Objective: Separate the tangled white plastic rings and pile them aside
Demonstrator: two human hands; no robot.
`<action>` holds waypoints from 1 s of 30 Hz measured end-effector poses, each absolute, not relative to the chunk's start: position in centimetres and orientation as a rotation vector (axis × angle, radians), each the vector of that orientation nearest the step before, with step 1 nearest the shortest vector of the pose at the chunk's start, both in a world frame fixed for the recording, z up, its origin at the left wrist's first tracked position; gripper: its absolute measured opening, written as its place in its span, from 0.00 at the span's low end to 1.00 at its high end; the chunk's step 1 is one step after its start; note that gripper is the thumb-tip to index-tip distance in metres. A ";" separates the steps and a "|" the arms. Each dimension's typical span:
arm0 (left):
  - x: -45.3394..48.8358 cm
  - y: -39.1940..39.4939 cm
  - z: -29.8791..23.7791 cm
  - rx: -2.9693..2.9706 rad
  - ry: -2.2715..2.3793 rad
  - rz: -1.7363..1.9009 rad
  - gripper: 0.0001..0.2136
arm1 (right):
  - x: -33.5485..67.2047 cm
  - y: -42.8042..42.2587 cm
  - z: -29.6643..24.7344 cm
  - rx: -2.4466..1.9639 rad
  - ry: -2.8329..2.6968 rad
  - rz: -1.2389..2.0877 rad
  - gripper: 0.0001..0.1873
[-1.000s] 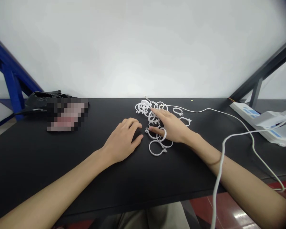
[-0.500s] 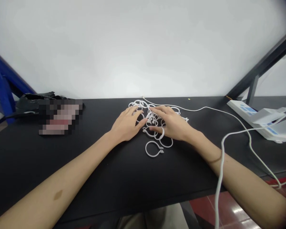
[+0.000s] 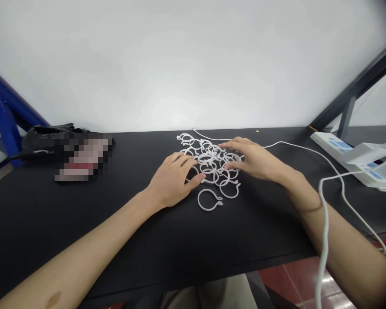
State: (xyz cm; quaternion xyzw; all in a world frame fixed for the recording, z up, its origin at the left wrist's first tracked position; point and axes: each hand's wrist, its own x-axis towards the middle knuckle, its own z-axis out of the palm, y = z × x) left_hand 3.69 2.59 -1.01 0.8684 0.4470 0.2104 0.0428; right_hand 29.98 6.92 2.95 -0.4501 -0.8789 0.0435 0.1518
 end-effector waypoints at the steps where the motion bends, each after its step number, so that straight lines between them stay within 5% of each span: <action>1: 3.7 2.6 -0.9 2.662 1.365 0.686 0.25 | 30.1 7.0 2.9 -1.298 -2.510 0.129 0.26; 6: 3.7 2.4 -0.6 2.714 1.371 0.834 0.26 | 29.6 6.8 2.8 -1.348 -2.393 0.087 0.21; 13: 4.3 1.4 -0.9 2.710 1.247 0.538 0.43 | 28.3 5.8 2.0 -1.563 -2.436 0.095 0.43; 18: 4.3 1.6 -1.6 2.668 1.262 0.477 0.38 | 28.1 5.8 0.7 -1.645 -2.475 0.127 0.47; 30: 3.6 3.5 -1.7 2.641 1.386 0.469 0.33 | 25.8 6.3 -0.2 -1.586 -2.363 0.136 0.39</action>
